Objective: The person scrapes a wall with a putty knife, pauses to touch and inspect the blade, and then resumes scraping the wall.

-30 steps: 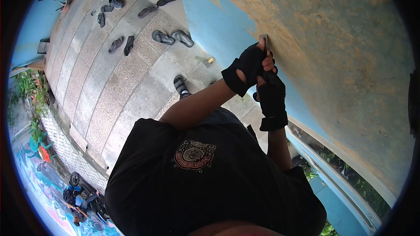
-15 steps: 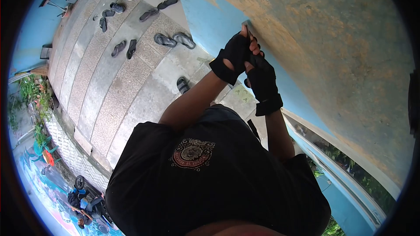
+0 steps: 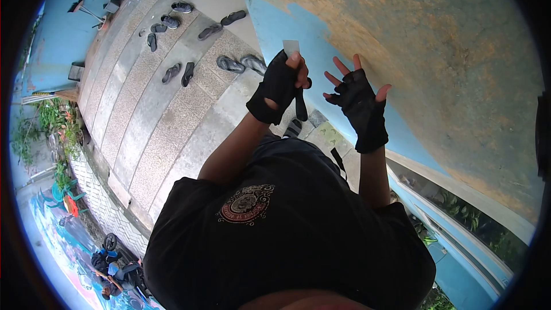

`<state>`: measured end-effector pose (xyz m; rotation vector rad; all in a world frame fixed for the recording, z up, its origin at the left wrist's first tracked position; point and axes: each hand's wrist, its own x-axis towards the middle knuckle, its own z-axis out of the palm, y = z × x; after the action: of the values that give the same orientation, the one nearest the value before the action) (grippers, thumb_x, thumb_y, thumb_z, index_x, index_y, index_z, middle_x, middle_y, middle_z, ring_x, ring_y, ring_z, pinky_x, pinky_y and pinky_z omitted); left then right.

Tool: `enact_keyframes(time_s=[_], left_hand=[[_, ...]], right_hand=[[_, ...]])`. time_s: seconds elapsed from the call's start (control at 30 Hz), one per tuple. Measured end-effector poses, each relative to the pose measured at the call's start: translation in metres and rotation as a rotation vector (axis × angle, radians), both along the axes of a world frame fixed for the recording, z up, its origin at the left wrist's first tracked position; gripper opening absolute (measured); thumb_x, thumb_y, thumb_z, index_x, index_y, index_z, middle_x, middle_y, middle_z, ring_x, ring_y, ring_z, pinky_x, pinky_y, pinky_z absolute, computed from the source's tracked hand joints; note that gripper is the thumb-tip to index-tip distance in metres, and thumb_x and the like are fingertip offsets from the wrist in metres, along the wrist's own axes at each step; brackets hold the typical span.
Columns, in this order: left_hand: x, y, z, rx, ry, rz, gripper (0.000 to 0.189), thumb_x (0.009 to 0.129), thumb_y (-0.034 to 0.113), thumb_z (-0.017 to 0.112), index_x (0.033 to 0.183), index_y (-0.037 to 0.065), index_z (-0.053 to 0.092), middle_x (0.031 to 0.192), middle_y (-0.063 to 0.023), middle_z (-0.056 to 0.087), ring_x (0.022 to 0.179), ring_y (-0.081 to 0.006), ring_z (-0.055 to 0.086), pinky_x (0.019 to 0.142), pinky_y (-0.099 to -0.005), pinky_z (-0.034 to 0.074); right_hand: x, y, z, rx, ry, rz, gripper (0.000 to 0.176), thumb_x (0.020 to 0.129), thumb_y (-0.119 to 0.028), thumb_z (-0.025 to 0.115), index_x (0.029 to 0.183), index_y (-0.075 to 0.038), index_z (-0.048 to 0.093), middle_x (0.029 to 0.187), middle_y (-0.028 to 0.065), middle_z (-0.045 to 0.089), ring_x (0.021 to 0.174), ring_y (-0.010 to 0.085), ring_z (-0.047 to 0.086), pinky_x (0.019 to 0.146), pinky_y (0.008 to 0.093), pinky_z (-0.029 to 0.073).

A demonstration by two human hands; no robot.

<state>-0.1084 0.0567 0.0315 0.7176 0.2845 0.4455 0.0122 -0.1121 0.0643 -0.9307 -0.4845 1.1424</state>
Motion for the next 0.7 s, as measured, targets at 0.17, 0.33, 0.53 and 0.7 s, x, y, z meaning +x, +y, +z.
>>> enact_keyframes(time_s=[0.17, 0.33, 0.53, 0.7], left_hand=[[-0.001, -0.002, 0.007, 0.108, 0.320, 0.080, 0.025, 0.079, 0.011, 0.079, 0.090, 0.007, 0.057, 0.070, -0.0011, 0.057, 0.061, -0.0092, 0.055, 0.052, -0.0254, 0.045], [-0.005, 0.006, 0.011, 0.526, 0.431, 0.185, 0.031, 0.075, 0.016, 0.083, 0.091, 0.004, 0.059, 0.074, -0.0004, 0.060, 0.063, -0.0082, 0.058, 0.056, -0.0248, 0.048], [-0.029, 0.027, 0.018, 0.665, 0.295, 0.151, 0.028, 0.078, 0.017, 0.080, 0.093, 0.005, 0.059, 0.078, -0.0013, 0.063, 0.064, -0.0085, 0.059, 0.053, -0.0241, 0.047], [-0.049, 0.064, 0.012, 0.050, 0.105, -0.187, 0.024, 0.084, 0.017, 0.074, 0.098, 0.005, 0.058, 0.074, 0.0000, 0.060, 0.057, -0.0069, 0.053, 0.050, -0.0222, 0.041]], right_hand=[[-0.018, 0.015, 0.002, 0.267, 0.268, 0.013, 0.117, 0.066, -0.094, 0.033, 0.155, -0.023, 0.006, 0.161, 0.0143, 0.008, 0.144, 0.0353, 0.021, 0.104, 0.0497, 0.037], [-0.041, 0.036, 0.013, 0.435, 0.480, 0.030, 0.112, 0.070, -0.091, 0.038, 0.155, -0.022, 0.013, 0.161, 0.0137, 0.006, 0.145, 0.0340, 0.018, 0.110, 0.0574, 0.027], [-0.074, 0.058, 0.032, 0.470, 0.516, -0.089, 0.107, 0.076, -0.086, 0.038, 0.155, -0.018, 0.014, 0.161, 0.0161, 0.003, 0.142, 0.0384, 0.023, 0.107, 0.0637, 0.027], [-0.107, 0.081, 0.036, 0.515, 0.537, -0.151, 0.102, 0.081, -0.081, 0.039, 0.154, -0.013, 0.017, 0.160, 0.0177, 0.008, 0.142, 0.0416, 0.023, 0.106, 0.0665, 0.025]])
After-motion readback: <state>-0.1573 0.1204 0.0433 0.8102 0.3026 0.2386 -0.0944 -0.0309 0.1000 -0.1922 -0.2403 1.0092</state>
